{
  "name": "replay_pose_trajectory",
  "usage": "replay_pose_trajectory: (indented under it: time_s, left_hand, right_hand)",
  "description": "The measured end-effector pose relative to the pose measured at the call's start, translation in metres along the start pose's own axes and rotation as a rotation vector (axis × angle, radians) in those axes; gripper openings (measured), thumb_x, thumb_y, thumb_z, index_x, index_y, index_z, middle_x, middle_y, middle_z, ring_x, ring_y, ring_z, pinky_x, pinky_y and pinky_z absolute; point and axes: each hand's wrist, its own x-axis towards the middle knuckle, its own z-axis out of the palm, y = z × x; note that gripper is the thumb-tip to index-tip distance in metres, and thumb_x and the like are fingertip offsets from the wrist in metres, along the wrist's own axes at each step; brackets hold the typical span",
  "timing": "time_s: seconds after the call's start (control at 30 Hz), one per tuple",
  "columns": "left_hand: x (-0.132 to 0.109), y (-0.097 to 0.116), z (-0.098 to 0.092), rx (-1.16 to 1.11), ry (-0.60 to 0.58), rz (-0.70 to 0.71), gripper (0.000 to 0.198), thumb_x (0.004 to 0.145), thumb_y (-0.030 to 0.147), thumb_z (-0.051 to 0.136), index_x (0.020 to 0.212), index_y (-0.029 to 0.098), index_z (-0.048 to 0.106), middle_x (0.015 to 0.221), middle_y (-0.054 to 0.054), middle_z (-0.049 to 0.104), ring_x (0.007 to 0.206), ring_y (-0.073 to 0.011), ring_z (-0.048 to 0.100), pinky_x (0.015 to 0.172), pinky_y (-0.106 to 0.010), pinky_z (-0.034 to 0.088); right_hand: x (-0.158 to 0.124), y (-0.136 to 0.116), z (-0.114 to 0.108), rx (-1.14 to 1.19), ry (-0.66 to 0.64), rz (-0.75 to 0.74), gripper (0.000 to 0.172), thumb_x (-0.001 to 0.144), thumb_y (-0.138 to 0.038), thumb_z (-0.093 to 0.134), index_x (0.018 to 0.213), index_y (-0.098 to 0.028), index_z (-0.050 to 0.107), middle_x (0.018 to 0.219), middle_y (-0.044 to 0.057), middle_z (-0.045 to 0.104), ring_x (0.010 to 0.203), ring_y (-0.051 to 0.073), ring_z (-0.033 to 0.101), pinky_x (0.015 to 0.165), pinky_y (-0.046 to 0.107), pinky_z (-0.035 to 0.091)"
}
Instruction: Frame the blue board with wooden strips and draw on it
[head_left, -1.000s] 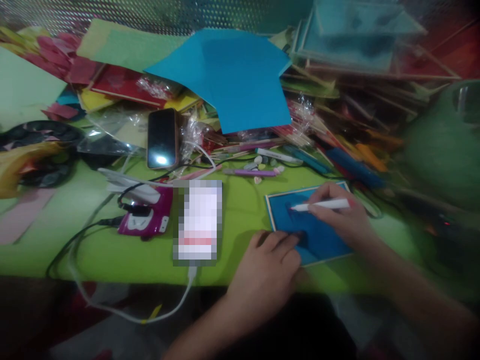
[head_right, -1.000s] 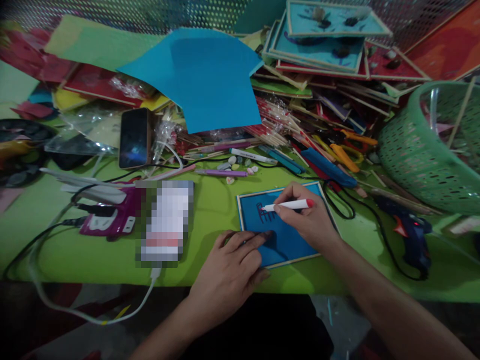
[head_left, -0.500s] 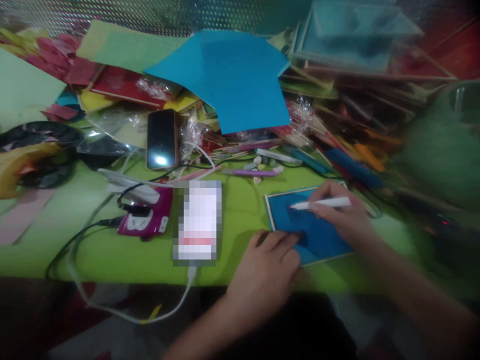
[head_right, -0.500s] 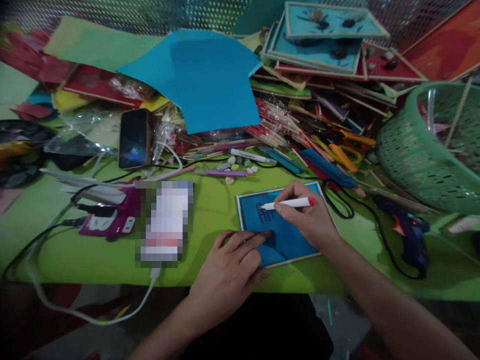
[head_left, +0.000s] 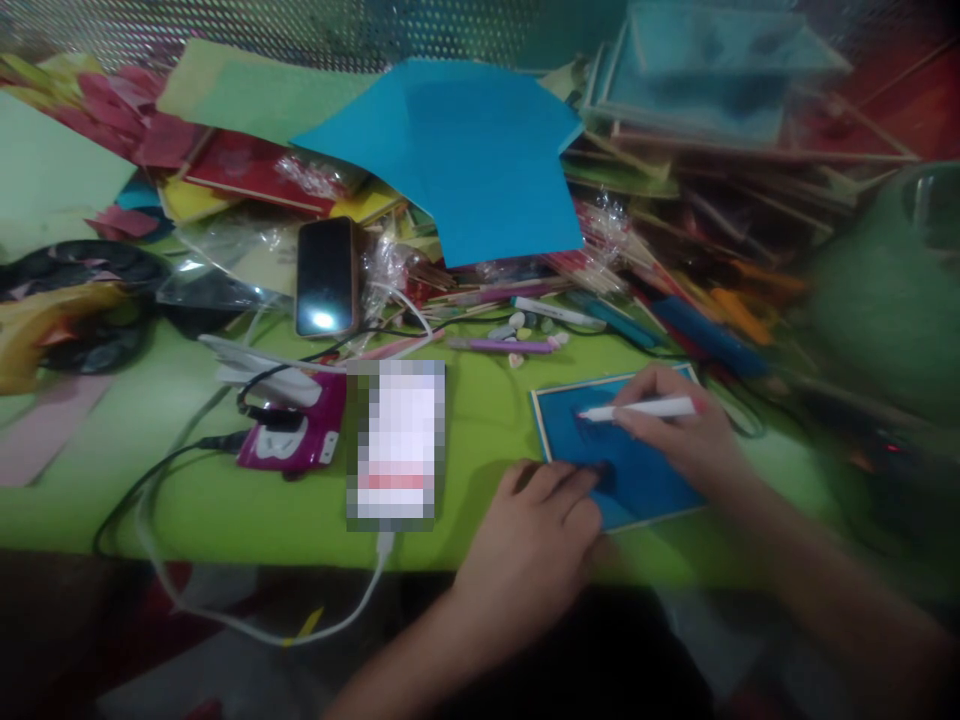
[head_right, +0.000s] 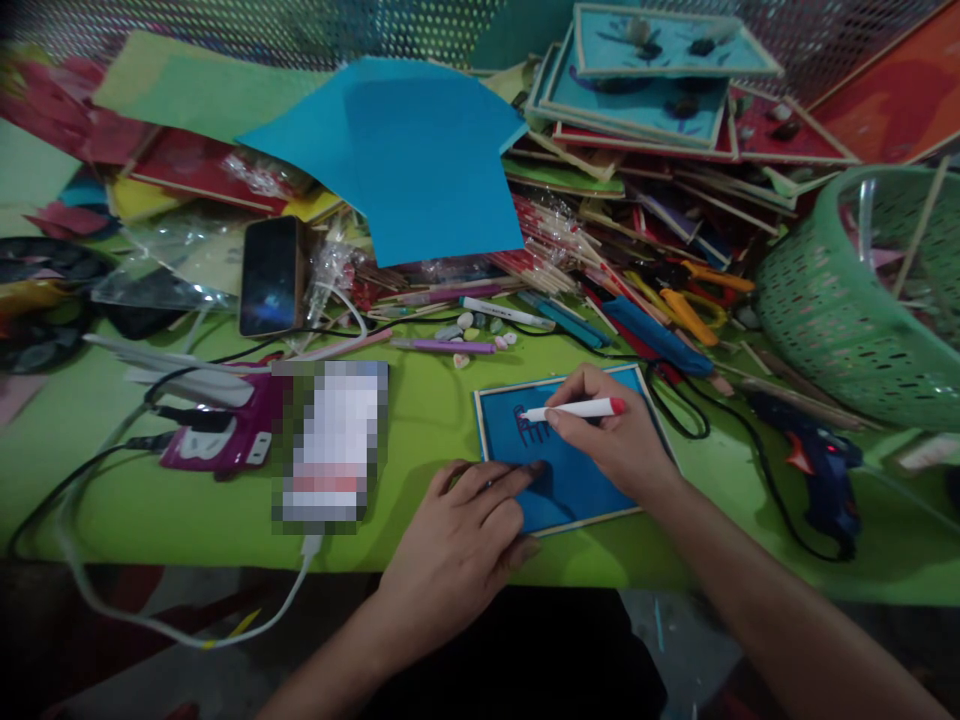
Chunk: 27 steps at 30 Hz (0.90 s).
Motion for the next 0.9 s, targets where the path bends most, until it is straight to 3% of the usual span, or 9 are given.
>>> replay_pose_trajectory:
  time_s: [0.47, 0.9]
  left_hand:
    - [0.0002, 0.0003, -0.0016, 0.011, -0.025, -0.003, 0.017, 0.1, 0.039, 0.068, 0.103, 0.022, 0.067, 0.143, 0.0, 0.068, 0.127, -0.0222, 0.058, 0.104, -0.043, 0.043]
    - [0.0001, -0.0003, -0.0005, 0.003, 0.009, 0.01, 0.018, 0.1, 0.038, 0.069, 0.102, 0.021, 0.064, 0.145, 0.002, 0.068, 0.125, -0.0239, 0.059, 0.103, -0.043, 0.042]
  right_hand:
    - [0.0005, 0.0076, -0.001, -0.008, 0.067, 0.008, 0.013, 0.081, -0.033, 0.075, 0.077, -0.026, 0.064, 0.069, -0.001, 0.063, 0.062, 0.017, 0.053, 0.054, 0.03, 0.042]
    - [-0.0009, 0.0069, -0.0003, 0.002, 0.034, 0.012, 0.011, 0.082, -0.033, 0.075, 0.081, -0.025, 0.067, 0.068, -0.002, 0.064, 0.061, 0.016, 0.055, 0.058, 0.03, 0.045]
